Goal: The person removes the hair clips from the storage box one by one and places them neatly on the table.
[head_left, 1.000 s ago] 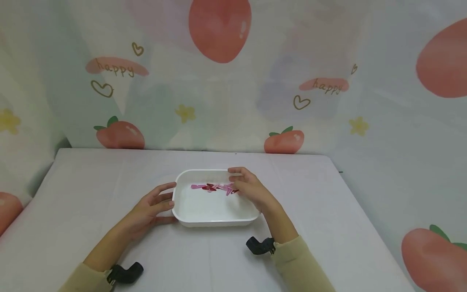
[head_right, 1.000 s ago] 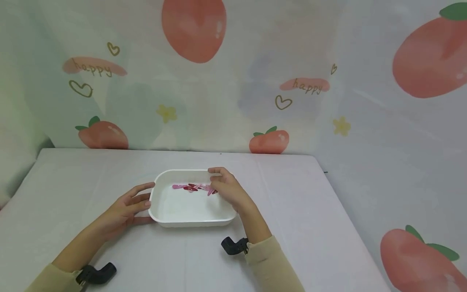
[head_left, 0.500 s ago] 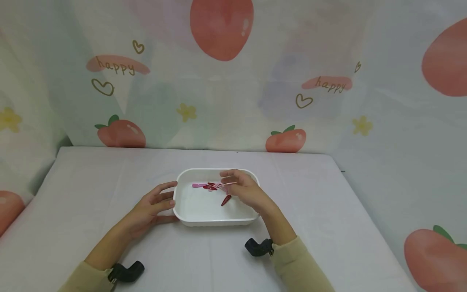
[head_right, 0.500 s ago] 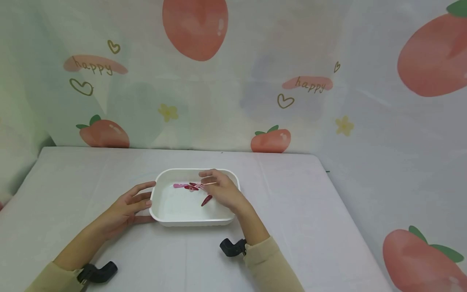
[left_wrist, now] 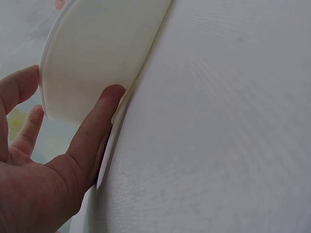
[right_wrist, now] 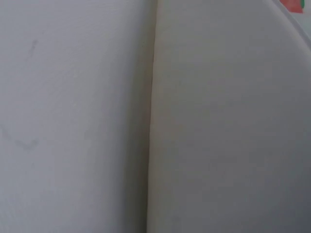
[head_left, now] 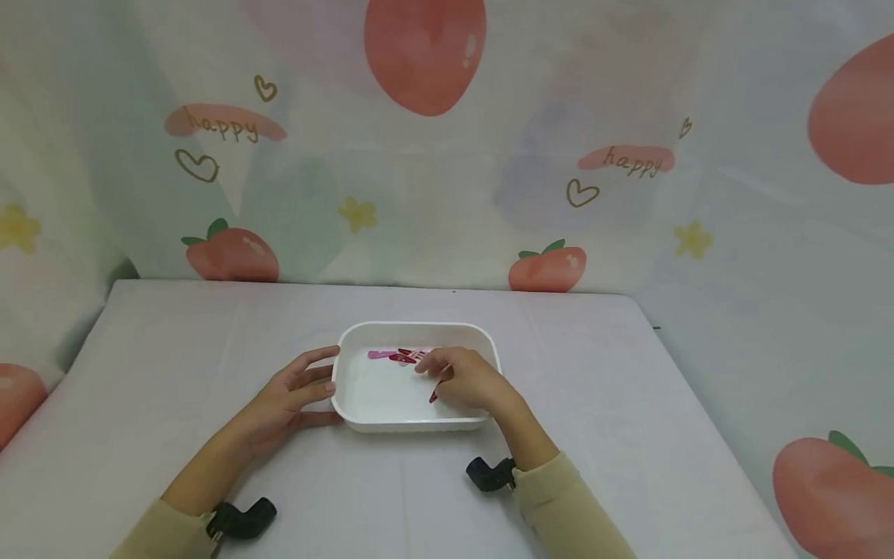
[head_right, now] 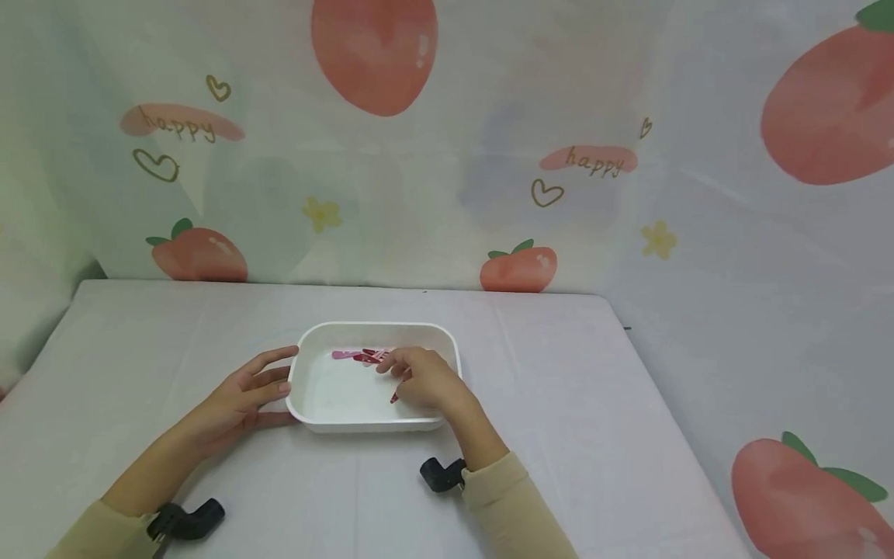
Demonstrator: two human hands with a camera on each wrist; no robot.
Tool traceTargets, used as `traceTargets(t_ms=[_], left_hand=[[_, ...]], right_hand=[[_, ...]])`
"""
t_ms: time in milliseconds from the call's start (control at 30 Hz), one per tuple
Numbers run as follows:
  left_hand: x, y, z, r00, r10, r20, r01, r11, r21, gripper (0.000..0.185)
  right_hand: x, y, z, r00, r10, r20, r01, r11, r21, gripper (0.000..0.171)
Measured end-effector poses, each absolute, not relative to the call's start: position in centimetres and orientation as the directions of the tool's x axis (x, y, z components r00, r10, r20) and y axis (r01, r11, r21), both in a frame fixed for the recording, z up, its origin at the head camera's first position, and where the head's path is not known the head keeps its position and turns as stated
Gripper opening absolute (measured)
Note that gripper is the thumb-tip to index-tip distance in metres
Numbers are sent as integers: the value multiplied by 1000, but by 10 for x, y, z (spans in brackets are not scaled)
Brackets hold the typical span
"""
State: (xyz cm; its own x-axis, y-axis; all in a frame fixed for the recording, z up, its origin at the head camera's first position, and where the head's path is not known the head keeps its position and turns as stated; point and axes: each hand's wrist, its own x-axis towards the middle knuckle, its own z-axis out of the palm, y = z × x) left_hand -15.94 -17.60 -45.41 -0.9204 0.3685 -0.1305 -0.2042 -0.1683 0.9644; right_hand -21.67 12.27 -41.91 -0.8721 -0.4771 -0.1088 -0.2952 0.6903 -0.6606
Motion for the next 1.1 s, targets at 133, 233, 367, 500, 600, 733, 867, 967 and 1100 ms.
traceTargets(t_ms=[133,233,367,500,600,733,867,967,1100], left_hand=[[-159,-176,-453,-922,364,-134,-204,-161,965,58],[-158,-176,-453,-924,351,-149,-215,-157,964,58],[-158,-175,-453,-924,350,-152,-218,-156,963,58],[-158,-174,-452,-924,354,-143,-209,-157,965,57],[-158,-175,-452,-924,356,-139,-206,-157,966,57],[-159,-176,-453,-923,356,-143,-209,-154,966,58],[-161,-176,-454,-922,361,-139,-206,-152,967,59],[-162,-176,-455,-923,360,-138,-204,-154,967,59],[-161,-176,-456,-925,353,-144,-209,-153,966,57]], right_hand=[[-214,121,-421,-869,-478,-126,-325,744,-584,34],[-212,119,-422,-867,-478,-137,-332,762,-556,28],[-212,118,-423,-871,-472,-137,-336,775,-536,26],[-214,121,-424,-865,-484,-132,-343,763,-548,28],[-217,123,-422,-849,-513,-125,-320,688,-651,27],[-221,125,-418,-828,-548,-120,-207,497,-843,23],[-222,127,-411,-816,-568,-109,-90,311,-946,24],[-223,129,-407,-805,-586,-91,-51,221,-974,25],[-223,137,-401,-800,-597,-58,-48,160,-986,25]])
